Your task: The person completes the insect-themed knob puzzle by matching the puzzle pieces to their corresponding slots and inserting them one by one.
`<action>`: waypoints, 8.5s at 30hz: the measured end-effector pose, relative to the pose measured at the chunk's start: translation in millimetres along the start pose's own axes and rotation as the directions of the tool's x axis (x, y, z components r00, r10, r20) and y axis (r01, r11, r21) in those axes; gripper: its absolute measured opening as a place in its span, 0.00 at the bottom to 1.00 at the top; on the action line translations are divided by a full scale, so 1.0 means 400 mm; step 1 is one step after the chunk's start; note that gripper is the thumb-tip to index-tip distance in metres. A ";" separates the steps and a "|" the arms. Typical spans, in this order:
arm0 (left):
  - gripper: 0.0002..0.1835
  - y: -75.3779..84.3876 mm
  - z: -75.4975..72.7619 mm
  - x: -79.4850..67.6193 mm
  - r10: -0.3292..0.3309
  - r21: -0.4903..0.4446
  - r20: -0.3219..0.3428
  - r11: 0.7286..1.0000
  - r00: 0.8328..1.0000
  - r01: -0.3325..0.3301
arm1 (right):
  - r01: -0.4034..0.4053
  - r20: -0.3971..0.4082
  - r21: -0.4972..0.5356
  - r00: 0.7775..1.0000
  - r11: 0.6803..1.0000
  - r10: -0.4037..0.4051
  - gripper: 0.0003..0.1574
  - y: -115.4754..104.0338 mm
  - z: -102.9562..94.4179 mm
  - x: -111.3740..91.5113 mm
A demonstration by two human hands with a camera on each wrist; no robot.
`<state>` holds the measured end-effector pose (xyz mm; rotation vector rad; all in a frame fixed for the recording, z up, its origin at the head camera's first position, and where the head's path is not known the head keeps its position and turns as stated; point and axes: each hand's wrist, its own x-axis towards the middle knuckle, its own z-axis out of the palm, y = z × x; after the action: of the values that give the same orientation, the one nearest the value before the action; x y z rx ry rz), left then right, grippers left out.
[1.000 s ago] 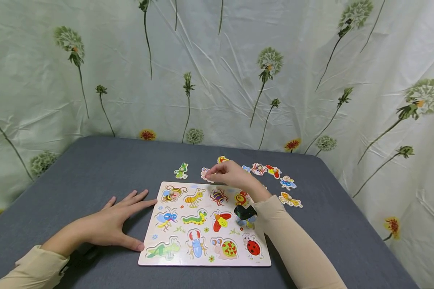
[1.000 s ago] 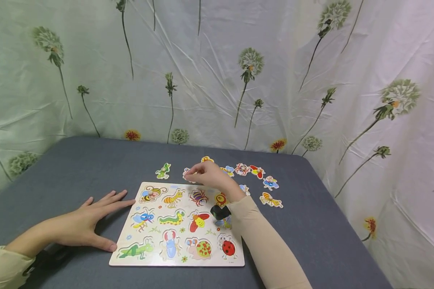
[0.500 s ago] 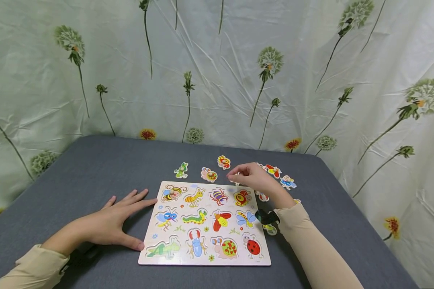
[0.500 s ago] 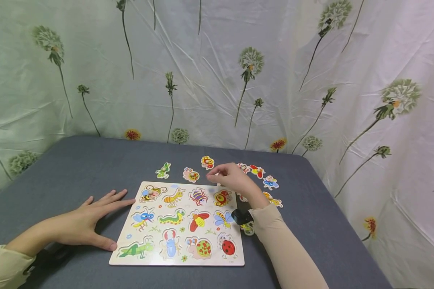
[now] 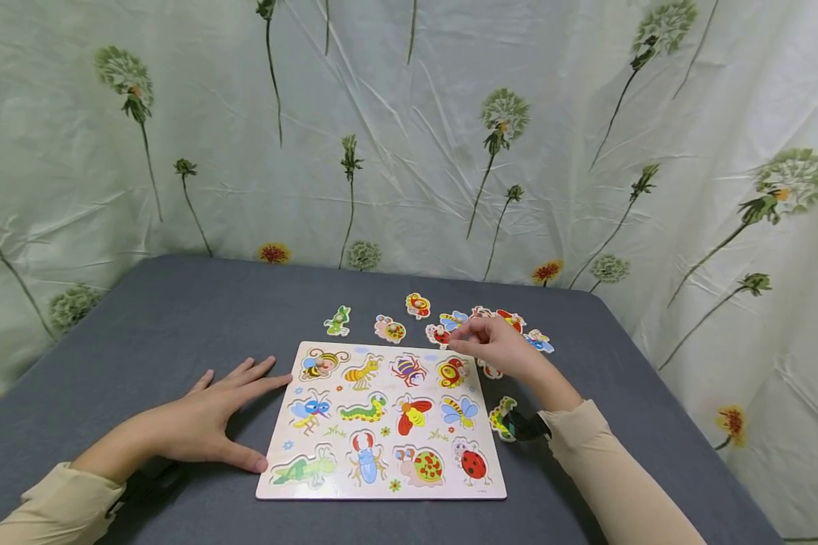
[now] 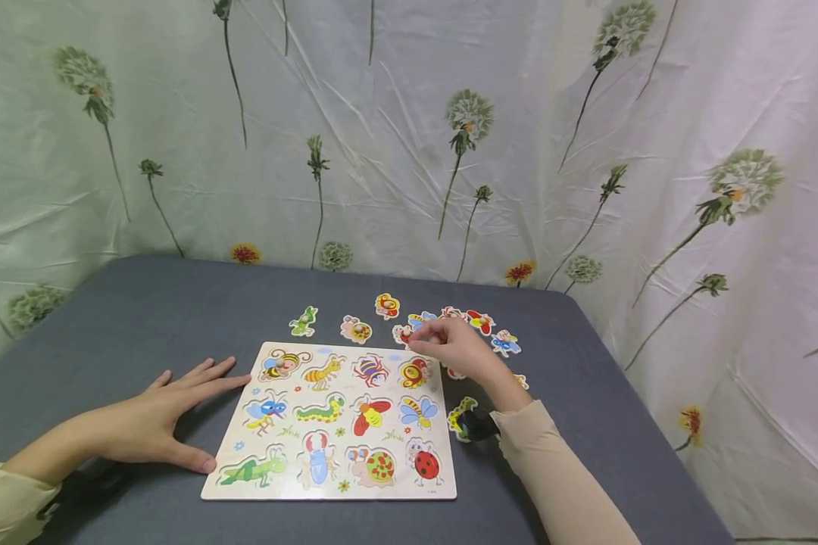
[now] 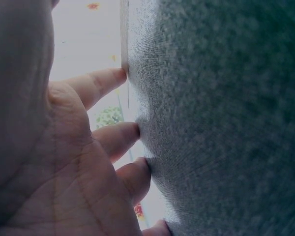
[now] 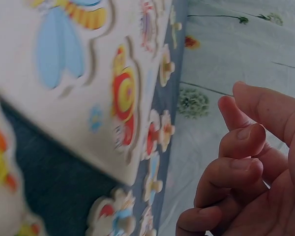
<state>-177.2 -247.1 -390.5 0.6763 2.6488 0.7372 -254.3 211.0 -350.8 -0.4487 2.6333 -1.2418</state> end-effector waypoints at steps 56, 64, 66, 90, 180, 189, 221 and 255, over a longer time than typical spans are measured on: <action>0.63 -0.004 -0.002 0.002 -0.005 0.016 -0.004 1.000 1.000 0.005 | -0.243 -0.284 -0.075 0.935 0.967 0.213 0.21 0.220 -0.117 -0.172; 0.63 -0.004 -0.001 0.001 -0.001 0.023 -0.008 1.000 1.000 0.001 | -0.282 -0.280 -0.118 0.929 0.952 0.240 0.22 0.228 -0.122 -0.174; 0.63 -0.004 -0.001 0.001 -0.001 0.024 -0.008 1.000 1.000 0.001 | -0.288 -0.292 -0.145 0.927 0.947 0.237 0.21 0.230 -0.122 -0.172; 0.63 -0.006 0.003 0.001 -0.003 0.016 -0.007 1.000 1.000 0.004 | -0.261 -0.262 -0.259 0.946 0.930 0.192 0.15 0.215 -0.107 -0.164; 0.63 0.006 -0.006 -0.005 0.028 0.012 -0.014 1.000 1.000 -0.028 | 0.038 0.063 -0.087 0.997 0.996 -0.032 0.10 -0.080 0.081 0.025; 0.63 0.007 -0.006 -0.004 0.029 0.012 -0.012 1.000 1.000 -0.029 | 0.070 0.115 -0.078 0.992 0.994 -0.061 0.09 -0.112 0.130 0.066; 0.63 0.004 -0.006 -0.002 0.030 0.028 -0.004 0.999 1.000 -0.030 | 0.062 0.223 -0.127 0.974 0.990 -0.032 0.07 -0.164 0.263 0.158; 0.62 0.001 -0.001 0.001 0.047 0.043 -0.019 0.998 0.999 -0.046 | 0.029 0.222 -0.141 0.975 0.990 0.004 0.07 -0.154 0.275 0.154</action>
<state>-177.5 -246.9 -389.9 0.7478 2.6825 0.7057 -267.4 73.4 -375.2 -0.5917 2.5398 -0.9466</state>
